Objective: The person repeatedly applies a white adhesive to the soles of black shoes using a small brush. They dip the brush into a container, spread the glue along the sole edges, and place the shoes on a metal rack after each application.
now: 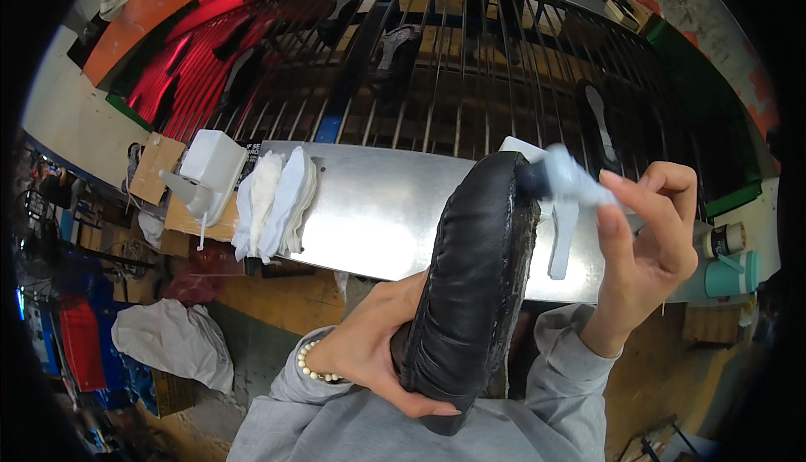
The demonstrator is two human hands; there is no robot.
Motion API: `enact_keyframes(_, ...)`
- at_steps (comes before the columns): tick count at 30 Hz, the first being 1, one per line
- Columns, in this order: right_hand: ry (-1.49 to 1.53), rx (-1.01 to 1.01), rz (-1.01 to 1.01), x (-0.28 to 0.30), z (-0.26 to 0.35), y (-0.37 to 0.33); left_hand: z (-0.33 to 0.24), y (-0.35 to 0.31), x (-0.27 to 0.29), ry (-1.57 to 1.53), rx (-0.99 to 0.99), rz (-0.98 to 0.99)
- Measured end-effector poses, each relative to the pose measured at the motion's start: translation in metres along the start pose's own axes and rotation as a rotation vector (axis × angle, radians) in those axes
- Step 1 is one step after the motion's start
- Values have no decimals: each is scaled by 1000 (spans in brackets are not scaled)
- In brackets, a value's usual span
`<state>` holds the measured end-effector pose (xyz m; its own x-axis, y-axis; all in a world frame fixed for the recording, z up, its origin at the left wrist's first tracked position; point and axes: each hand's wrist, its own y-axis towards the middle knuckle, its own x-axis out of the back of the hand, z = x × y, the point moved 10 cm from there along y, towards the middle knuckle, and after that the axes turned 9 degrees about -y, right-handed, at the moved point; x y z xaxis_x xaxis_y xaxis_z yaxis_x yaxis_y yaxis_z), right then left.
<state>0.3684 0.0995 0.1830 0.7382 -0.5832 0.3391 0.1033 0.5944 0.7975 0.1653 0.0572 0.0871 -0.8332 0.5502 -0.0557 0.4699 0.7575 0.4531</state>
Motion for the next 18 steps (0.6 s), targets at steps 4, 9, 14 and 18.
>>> enact_keyframes(4, 195, 89, 112, -7, 2, -6, -5, 2, 0, -20, -13, 46)
enact_keyframes(9, 235, 190, 166, -10, 6, -11, -5, 1, 2, -52, -6, 49)
enact_keyframes(14, 240, 309, 252, -12, 11, -8, -5, -1, 3, -84, -2, 46)
enact_keyframes(18, 238, 427, 307, -11, 13, -8, -5, -4, 4, -104, 7, 42)
